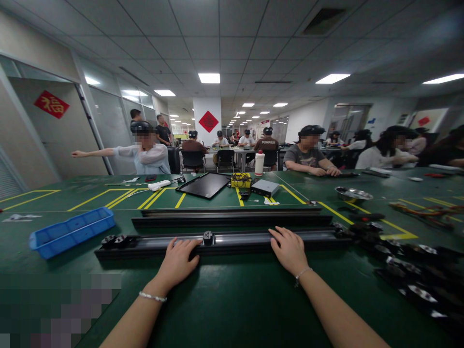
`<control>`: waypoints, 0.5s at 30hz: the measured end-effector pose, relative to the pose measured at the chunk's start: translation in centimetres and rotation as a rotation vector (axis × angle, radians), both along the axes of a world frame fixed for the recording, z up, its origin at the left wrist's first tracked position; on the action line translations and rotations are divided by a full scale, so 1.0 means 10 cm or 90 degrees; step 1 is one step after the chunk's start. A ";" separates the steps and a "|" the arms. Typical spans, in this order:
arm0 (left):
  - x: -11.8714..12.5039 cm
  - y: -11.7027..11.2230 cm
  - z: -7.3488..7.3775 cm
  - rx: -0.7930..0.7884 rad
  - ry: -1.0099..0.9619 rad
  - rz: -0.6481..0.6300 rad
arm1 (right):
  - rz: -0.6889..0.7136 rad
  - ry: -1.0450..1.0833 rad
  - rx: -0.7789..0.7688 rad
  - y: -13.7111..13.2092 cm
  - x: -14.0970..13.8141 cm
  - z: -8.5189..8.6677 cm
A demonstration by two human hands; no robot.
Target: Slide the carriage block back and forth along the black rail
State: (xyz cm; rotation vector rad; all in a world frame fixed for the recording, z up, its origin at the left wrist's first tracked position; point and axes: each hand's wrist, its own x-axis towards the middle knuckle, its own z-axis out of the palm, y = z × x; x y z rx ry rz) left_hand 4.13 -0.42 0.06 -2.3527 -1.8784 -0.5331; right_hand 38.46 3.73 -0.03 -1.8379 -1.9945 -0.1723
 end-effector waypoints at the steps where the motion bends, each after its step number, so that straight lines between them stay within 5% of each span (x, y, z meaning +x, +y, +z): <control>1: 0.00 0.00 0.00 -0.002 0.000 0.001 | -0.001 -0.002 0.006 0.00 0.00 -0.01; 15: 0.04 -0.02 0.06 -0.017 0.002 0.004 | 0.000 -0.002 0.002 0.00 0.01 -0.01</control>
